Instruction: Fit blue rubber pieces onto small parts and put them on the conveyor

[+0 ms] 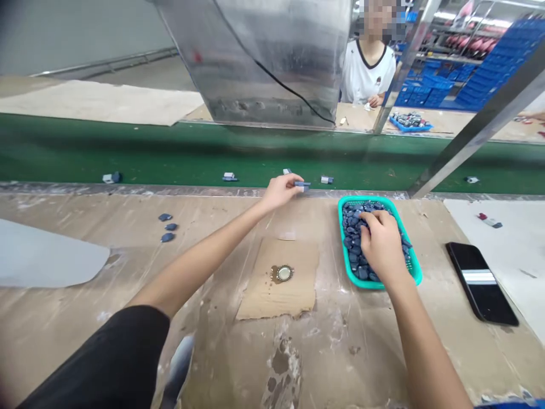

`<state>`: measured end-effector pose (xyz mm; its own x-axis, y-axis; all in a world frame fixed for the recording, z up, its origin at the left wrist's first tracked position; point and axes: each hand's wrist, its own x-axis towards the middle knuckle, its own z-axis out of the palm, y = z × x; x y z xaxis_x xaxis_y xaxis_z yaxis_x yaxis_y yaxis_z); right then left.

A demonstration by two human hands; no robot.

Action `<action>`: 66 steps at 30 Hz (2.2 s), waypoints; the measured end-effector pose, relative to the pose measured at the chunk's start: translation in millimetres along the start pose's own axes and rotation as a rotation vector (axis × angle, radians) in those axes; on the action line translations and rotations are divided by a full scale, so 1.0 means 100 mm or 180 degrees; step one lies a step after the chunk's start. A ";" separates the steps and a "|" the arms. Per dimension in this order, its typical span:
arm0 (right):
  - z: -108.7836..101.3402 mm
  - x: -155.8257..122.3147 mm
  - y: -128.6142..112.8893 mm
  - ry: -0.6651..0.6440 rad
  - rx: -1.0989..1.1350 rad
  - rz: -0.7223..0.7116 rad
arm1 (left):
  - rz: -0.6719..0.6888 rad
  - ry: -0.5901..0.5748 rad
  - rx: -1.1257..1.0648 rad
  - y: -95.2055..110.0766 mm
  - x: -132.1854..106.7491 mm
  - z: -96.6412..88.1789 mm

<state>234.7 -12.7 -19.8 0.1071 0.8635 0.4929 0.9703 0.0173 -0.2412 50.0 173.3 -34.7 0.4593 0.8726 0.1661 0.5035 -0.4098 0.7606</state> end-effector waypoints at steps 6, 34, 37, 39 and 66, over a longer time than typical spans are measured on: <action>0.03 0.04 0.20 -0.0474 -0.0764 -0.0001 | 0.0037 -0.0026 0.0533 -0.02 0.75 0.41; 0.30 -0.37 -0.94 -0.1602 0.2991 0.0215 | -0.0868 -0.0252 -0.2263 -0.11 -1.59 -0.41; 0.41 -0.38 -0.99 -0.1468 0.1868 -0.0608 | -0.0695 -0.0238 -0.1719 -0.14 -1.74 -0.42; 0.46 -0.40 -1.00 -0.1434 0.1434 -0.0987 | -0.0474 -0.0194 -0.1260 -0.15 -1.80 -0.40; 0.33 -0.48 -0.88 -0.0920 0.2682 0.0265 | 0.0672 -0.0664 0.1557 0.13 0.52 0.19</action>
<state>136.9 -39.1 -49.8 0.0006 0.9698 0.2439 0.4685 0.2152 -0.8569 94.2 208.3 -28.3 0.6964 0.7080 0.1178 0.6426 -0.6881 0.3370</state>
